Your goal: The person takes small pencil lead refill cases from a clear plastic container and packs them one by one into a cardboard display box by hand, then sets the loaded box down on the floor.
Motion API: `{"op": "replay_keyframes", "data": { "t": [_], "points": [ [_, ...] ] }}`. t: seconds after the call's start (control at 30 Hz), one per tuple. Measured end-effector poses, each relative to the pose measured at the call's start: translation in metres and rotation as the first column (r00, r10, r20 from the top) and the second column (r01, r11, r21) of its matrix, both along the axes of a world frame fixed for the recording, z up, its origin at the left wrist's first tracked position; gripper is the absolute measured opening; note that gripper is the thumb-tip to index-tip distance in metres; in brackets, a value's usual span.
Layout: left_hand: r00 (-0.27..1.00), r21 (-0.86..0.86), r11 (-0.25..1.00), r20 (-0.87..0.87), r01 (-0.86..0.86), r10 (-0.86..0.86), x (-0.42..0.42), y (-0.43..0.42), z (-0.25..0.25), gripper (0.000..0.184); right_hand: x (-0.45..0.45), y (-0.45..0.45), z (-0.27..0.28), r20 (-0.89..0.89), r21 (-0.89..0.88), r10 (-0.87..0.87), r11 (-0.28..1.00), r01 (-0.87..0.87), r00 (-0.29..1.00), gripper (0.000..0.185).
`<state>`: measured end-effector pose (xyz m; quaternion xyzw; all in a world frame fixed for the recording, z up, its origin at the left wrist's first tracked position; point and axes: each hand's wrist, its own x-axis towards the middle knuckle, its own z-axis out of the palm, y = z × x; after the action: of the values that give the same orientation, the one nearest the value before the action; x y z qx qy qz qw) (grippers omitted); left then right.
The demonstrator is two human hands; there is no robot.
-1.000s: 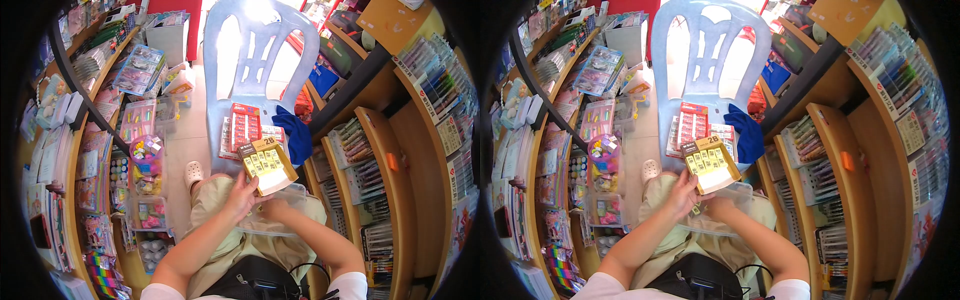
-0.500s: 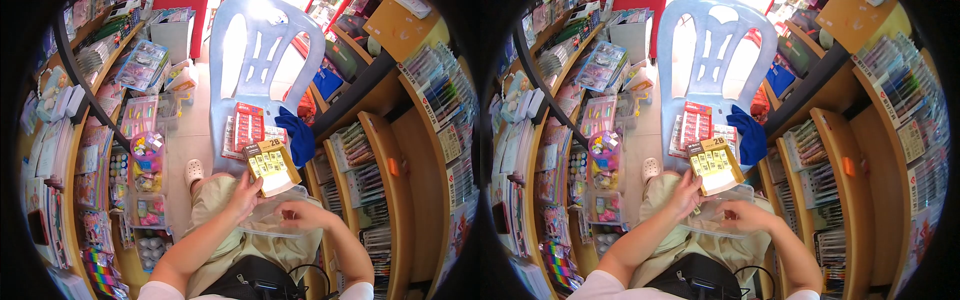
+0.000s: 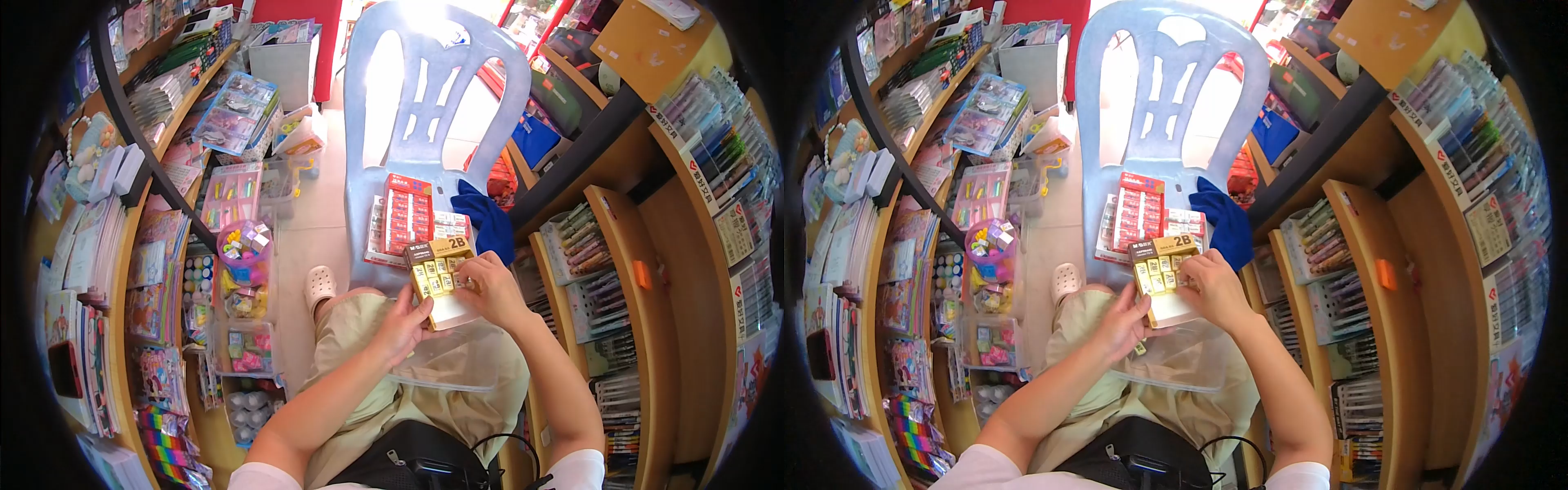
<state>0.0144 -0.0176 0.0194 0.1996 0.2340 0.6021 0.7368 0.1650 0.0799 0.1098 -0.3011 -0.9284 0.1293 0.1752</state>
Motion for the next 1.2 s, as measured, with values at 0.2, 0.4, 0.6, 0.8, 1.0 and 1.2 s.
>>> {"op": "replay_keyframes", "data": {
  "t": [0.2,0.4,0.6,0.8,1.0,1.2],
  "points": [
    [0.999,-0.020,1.000,0.045,-0.002,0.003,0.001,0.001,0.003,0.041,0.005,-0.008,0.005,0.017,0.120,-0.039,0.992,0.037,0.999,0.023],
    [0.999,-0.014,0.999,0.013,0.033,-0.033,0.002,0.001,0.002,0.044,0.010,-0.008,-0.002,0.107,0.162,-0.096,0.984,0.078,0.990,0.021],
    [0.999,-0.017,0.999,-0.011,0.032,-0.032,0.002,0.001,0.000,0.044,0.005,-0.008,-0.011,0.051,0.215,-0.069,0.975,0.056,0.996,0.016],
    [0.999,-0.017,0.999,-0.006,0.039,-0.039,0.002,0.000,0.000,0.046,0.007,-0.009,-0.010,0.020,0.221,-0.056,0.974,0.051,0.998,0.018],
    [0.999,-0.013,0.999,-0.003,0.044,-0.044,0.002,0.001,-0.001,0.048,0.008,-0.008,-0.011,0.019,0.188,-0.029,0.982,0.025,0.999,0.020],
    [0.999,-0.019,0.999,-0.002,0.047,-0.047,0.002,0.001,0.000,0.047,0.007,-0.009,-0.005,0.032,0.100,-0.025,0.995,0.022,0.999,0.030]
  ]
}}
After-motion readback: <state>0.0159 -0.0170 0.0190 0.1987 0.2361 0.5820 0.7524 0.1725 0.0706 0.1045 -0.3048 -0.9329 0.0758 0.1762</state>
